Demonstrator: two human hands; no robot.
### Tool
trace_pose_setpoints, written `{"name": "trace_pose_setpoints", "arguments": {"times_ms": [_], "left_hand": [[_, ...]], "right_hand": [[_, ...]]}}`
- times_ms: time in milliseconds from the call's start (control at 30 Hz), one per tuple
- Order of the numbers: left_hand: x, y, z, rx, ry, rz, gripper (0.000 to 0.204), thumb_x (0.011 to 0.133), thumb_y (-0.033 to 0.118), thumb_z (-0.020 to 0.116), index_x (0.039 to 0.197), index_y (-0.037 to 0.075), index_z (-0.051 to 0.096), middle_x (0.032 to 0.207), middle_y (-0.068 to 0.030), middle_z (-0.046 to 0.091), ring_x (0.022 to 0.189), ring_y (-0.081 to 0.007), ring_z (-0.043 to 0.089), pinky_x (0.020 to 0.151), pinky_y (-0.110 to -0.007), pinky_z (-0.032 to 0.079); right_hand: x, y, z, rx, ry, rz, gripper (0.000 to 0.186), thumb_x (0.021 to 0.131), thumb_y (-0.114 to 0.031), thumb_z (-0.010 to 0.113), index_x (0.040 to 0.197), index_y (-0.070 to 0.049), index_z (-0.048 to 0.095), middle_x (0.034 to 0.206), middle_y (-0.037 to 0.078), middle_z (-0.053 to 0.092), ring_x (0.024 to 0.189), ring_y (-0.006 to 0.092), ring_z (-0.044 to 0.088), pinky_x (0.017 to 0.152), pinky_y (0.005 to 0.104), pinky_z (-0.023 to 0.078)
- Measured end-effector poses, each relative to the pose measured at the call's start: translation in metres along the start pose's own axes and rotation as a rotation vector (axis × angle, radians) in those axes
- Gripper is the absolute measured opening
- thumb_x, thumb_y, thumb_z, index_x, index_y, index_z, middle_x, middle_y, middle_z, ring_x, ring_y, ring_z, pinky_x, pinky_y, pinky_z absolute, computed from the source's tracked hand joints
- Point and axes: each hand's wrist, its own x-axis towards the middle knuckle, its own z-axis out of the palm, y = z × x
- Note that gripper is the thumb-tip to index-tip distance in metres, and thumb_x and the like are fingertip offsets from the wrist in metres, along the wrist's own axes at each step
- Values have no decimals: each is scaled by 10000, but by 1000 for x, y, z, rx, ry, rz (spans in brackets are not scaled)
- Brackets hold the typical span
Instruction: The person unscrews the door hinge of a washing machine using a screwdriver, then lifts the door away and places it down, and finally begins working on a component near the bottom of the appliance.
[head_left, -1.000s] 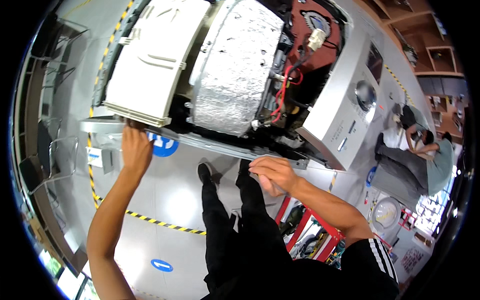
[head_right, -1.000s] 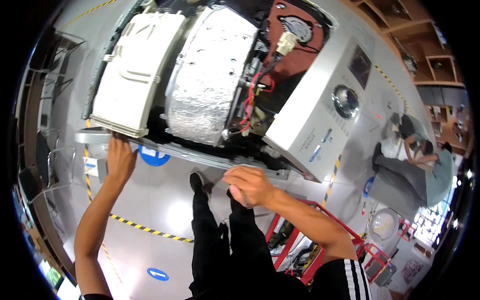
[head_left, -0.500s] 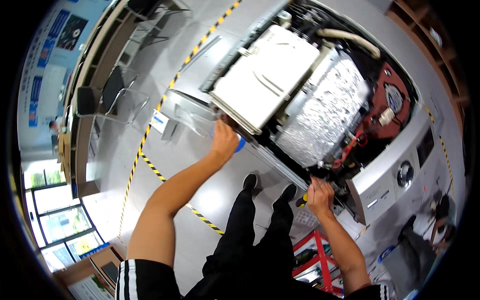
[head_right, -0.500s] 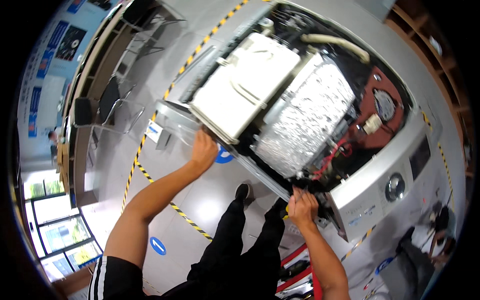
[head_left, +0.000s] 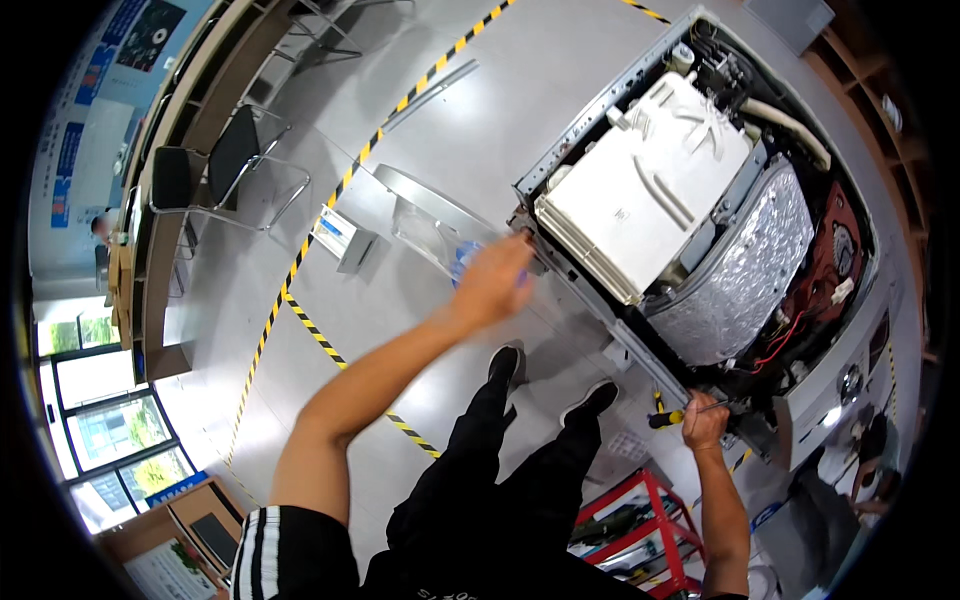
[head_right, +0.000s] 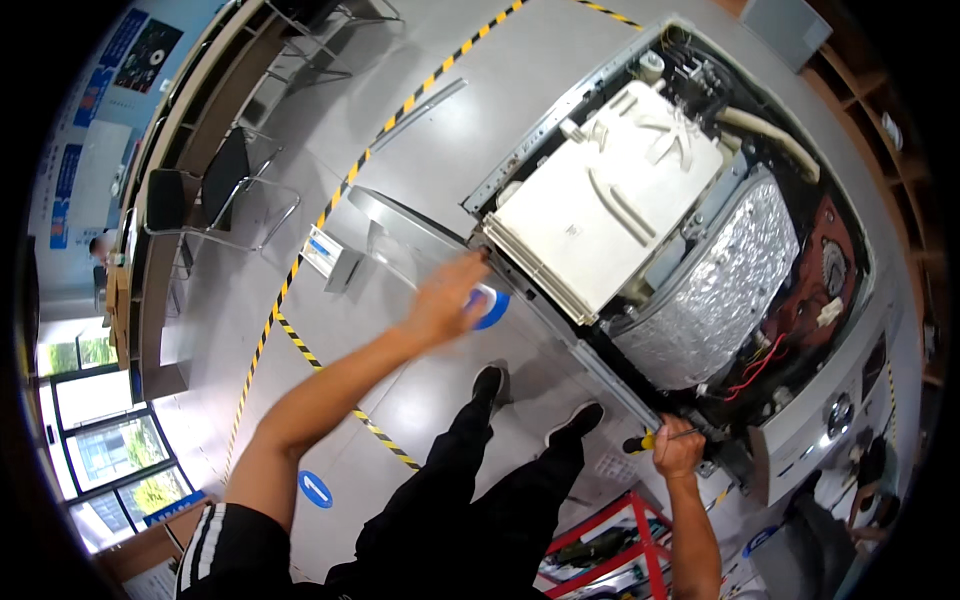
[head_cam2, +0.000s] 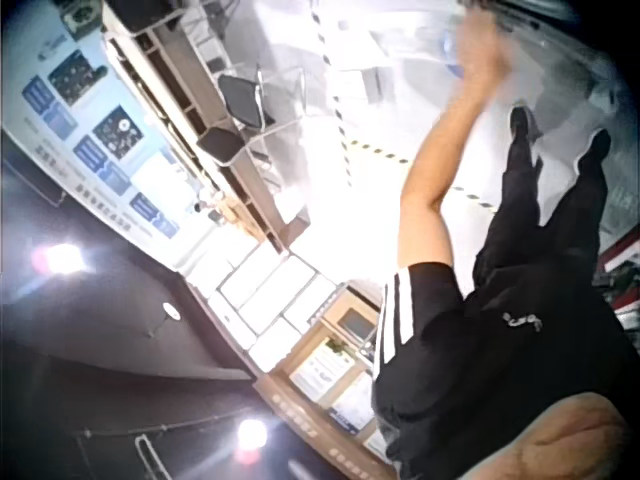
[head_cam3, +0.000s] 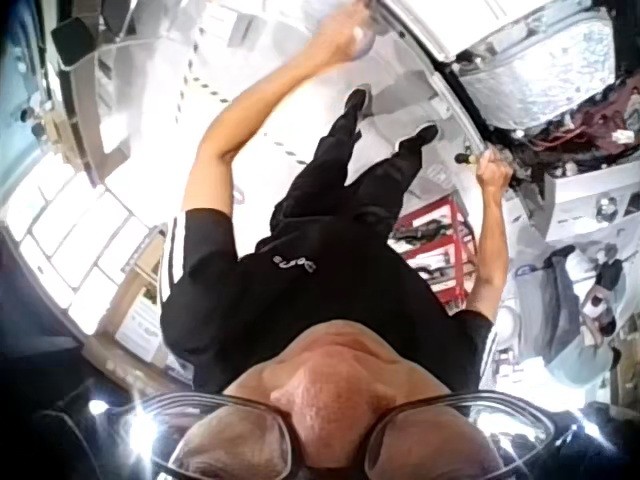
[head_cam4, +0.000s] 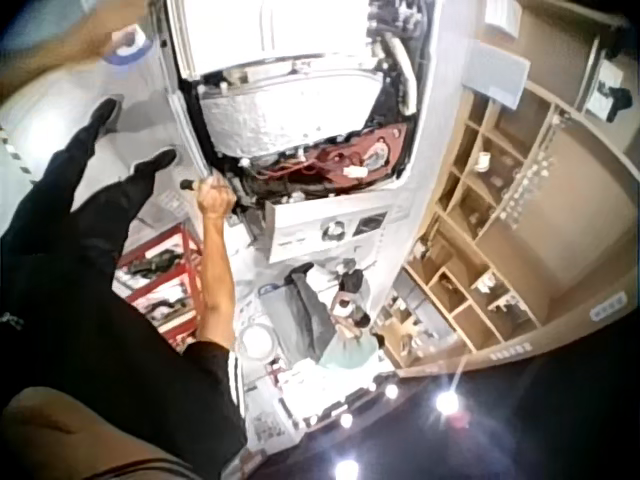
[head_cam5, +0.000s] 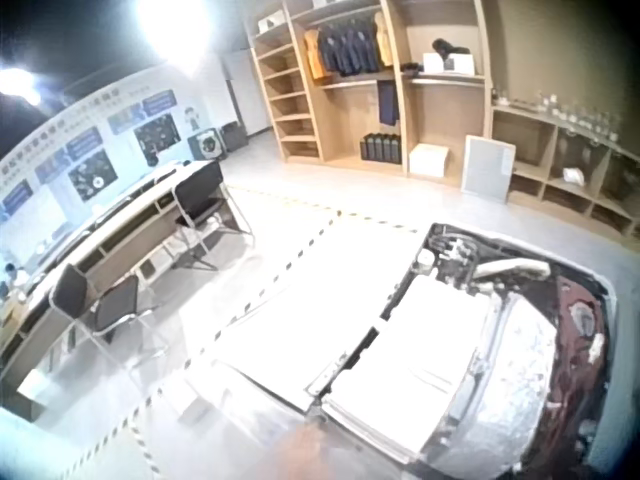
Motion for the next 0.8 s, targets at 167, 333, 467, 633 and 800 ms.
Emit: {"name": "trace_pose_setpoints", "arguments": {"times_ms": [167, 333, 467, 633, 800], "left_hand": [[26, -141, -50, 248, 160, 79, 191, 845, 130, 506, 967, 8, 589, 988, -184, 595, 1011, -374, 525, 881, -464, 386], [29, -186, -36, 352, -59, 7, 244, 864, 271, 525, 862, 45, 619, 862, -137, 604, 892, -332, 532, 869, -512, 352], [22, -174, -22, 412, 49, 66, 311, 841, 339, 559, 856, 33, 607, 869, -123, 584, 904, -304, 505, 884, -448, 324], [-11, -168, -36, 504, -106, -13, 544, 784, 490, 592, 1008, -5, 564, 991, -162, 554, 975, -332, 472, 887, -415, 317], [-46, -141, -42, 597, -273, -137, 700, 780, 577, 551, 1140, -17, 471, 1059, -190, 521, 1032, -337, 467, 915, -434, 309]], "right_hand": [[3, 2, 3, -41, -19, 11, 273, 801, -205, 449, 908, -27, 625, 854, 168, 635, 783, 339, 612, 690, 424, 477], [2, -2, 1, -101, -8, 17, 257, 808, -204, 455, 913, -37, 621, 883, 149, 640, 801, 320, 616, 686, 410, 479], [-4, -4, 1, -168, -4, 47, 250, 807, -208, 468, 940, -50, 609, 910, 133, 638, 814, 307, 610, 705, 404, 475], [1, -10, 4, -208, 38, 66, 241, 814, -217, 470, 942, -70, 613, 911, 113, 640, 794, 298, 611, 714, 401, 479], [2, -11, 6, -194, 159, 42, 264, 832, -229, 475, 971, -67, 630, 920, 119, 647, 834, 282, 621, 741, 377, 487]]}}
